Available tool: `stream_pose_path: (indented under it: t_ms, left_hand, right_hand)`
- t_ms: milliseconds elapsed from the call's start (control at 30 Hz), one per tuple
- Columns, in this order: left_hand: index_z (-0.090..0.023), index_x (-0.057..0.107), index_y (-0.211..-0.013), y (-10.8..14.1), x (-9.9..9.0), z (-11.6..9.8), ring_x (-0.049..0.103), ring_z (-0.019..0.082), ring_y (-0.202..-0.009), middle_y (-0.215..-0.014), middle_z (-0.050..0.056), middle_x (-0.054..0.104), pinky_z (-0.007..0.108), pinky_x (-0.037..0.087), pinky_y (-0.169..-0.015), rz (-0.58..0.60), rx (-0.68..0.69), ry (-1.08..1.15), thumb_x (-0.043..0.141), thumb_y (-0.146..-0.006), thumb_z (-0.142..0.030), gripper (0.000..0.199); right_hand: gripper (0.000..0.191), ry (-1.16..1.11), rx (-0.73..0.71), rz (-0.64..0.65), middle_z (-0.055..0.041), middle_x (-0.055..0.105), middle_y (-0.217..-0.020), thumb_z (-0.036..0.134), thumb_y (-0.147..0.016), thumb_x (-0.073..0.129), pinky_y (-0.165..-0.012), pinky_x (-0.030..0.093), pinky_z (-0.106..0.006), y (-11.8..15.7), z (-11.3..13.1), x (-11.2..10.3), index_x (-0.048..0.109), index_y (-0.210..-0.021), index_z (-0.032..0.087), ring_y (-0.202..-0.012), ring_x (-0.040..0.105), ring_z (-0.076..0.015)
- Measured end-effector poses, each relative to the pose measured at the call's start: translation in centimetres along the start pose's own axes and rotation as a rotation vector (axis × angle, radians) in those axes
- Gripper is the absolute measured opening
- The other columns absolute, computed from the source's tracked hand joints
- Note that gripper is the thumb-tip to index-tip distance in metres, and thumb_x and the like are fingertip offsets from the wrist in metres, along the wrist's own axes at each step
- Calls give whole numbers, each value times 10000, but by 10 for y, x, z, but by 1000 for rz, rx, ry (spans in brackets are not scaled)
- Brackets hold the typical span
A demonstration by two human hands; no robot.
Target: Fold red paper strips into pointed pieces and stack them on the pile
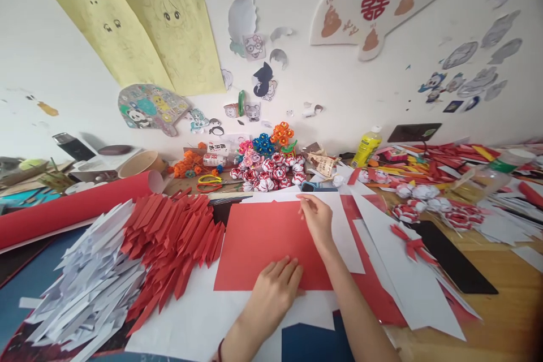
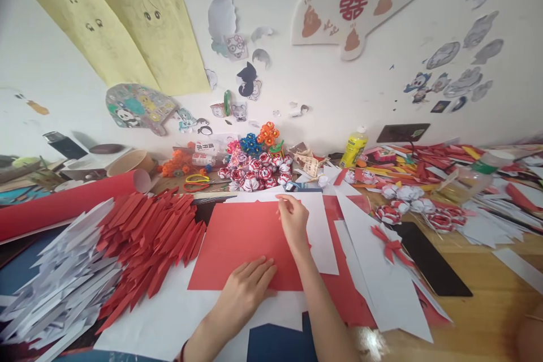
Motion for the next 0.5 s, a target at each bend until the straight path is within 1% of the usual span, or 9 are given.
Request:
stream_pose_path:
  t_ms: [67,133,233,267,333,367,400,433,500]
  left_hand:
    - [-98,599,-1091,3,-4,-10,656,263,-1037,-1111,139,686,347,558,-781,-44,87,-54,467,-932,-167,217]
    - [-85,606,-1051,6,-8,-18,653,269,-1055,-1096,161,687,342,566,-763,-92,129,-91,389,-923,-78,252]
    - [-85,596,-1049,10,-16,-18,651,244,-1072,-1050,158,699,326,579,-777,-144,58,-61,340,-912,-34,295]
    - [-89,592,-1054,11,-19,-18,660,230,-1053,-1029,148,706,319,582,-785,-166,25,-34,344,-911,-30,292]
    - [-100,588,-1058,16,-26,-16,681,207,-999,-993,129,717,307,586,-799,-222,-36,32,369,-904,-21,279]
    - [-105,587,-1061,20,-29,-15,688,201,-977,-984,122,721,306,586,-803,-254,-62,63,386,-900,-19,273]
    - [-111,589,-1065,23,-32,-14,692,198,-963,-981,118,724,305,586,-804,-288,-86,87,402,-895,-18,269]
    - [-117,591,-1072,26,-36,-13,692,197,-961,-987,118,725,305,585,-802,-317,-105,103,413,-892,-19,272]
    - [-116,601,-1087,31,-44,-15,686,200,-980,-1011,123,725,304,582,-795,-363,-89,99,422,-887,-22,285]
  right_hand:
    - [335,34,16,-74,-37,587,-594,426,-853,506,-519,422,-283,-3,-2,-17,683,-977,170,-520,535,-178]
    - [343,152,-30,-147,-54,610,-618,418,-859,492,-570,431,-301,-5,5,-34,690,-990,170,-553,549,-194]
    - [358,385,-191,-241,-84,660,-714,402,-878,469,-693,435,-333,-1,32,-60,703,-1026,176,-642,569,-215]
    - [363,418,-217,-267,-91,674,-755,395,-888,455,-711,435,-334,3,40,-70,700,-1045,177,-665,576,-216]
    - [365,476,-195,-371,-102,686,-835,389,-895,452,-750,437,-344,15,50,-96,676,-1091,178,-743,596,-228]
    - [357,527,-156,-387,-96,686,-850,401,-877,485,-759,437,-358,23,51,-105,668,-1102,194,-759,596,-236]
    - [372,550,-105,-340,-90,682,-868,420,-855,522,-750,444,-363,31,48,-110,648,-1133,208,-759,597,-238]
    - [404,526,-41,-266,-86,680,-886,442,-840,545,-725,458,-360,39,42,-112,623,-1169,222,-754,602,-237]
    - [475,376,89,-75,-92,668,-982,496,-837,546,-714,495,-346,61,25,-107,564,-1241,247,-802,627,-237]
Point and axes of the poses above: each hand's wrist, its own y-axis away from the middle knuckle, its own x-axis out of the palm, z = x × y, the point moved 9 cm from there along -y, towards the middle knuckle
